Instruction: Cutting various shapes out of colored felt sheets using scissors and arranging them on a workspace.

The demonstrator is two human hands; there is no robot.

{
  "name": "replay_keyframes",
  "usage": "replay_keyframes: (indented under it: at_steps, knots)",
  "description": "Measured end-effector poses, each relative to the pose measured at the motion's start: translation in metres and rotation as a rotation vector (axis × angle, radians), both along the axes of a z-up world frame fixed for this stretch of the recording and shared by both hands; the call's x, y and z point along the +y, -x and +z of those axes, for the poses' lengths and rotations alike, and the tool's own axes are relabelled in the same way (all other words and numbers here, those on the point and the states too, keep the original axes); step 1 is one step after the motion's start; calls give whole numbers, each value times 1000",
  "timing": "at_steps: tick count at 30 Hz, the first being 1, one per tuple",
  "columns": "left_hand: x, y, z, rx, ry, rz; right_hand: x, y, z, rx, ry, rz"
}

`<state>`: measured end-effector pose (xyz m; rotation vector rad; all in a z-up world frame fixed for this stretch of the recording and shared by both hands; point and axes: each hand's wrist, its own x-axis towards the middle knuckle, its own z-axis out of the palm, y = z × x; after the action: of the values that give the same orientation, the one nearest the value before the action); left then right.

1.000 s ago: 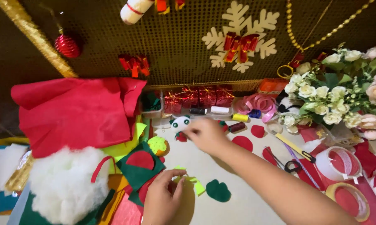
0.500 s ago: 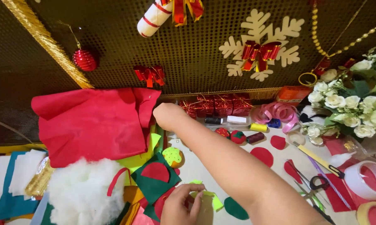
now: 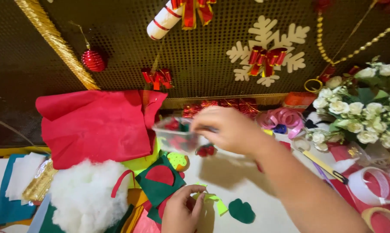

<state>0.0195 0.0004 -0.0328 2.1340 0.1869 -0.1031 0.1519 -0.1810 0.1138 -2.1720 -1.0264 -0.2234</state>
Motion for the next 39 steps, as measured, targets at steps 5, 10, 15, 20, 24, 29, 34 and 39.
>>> replay_keyframes:
  at_steps: [5, 10, 15, 20, 24, 29, 34, 39]
  knots:
    - [2, -2, -26, -106, 18, -40, -71, 44, 36, 237, -239, 93]
    - [0, -10, -30, -18, -26, -53, -121, 59, 52, 412, -537, 289]
    - [0, -14, -32, 109, -92, -76, -137, 80, 75, 296, -728, 208]
    - [4, -16, -46, 31, -87, -81, -147, 83, 82, 387, -821, 290]
    - [5, -17, -40, 102, -111, -109, -130, 96, 91, 255, -704, 113]
    - [12, -18, -58, -45, -65, -114, -142, 123, 68, -167, -287, 234]
    - [10, -16, -51, -7, -91, -131, -147, 183, 35, -438, 237, -75]
    - [6, -16, -59, 53, -29, -75, -144, 187, 12, -376, 216, -185]
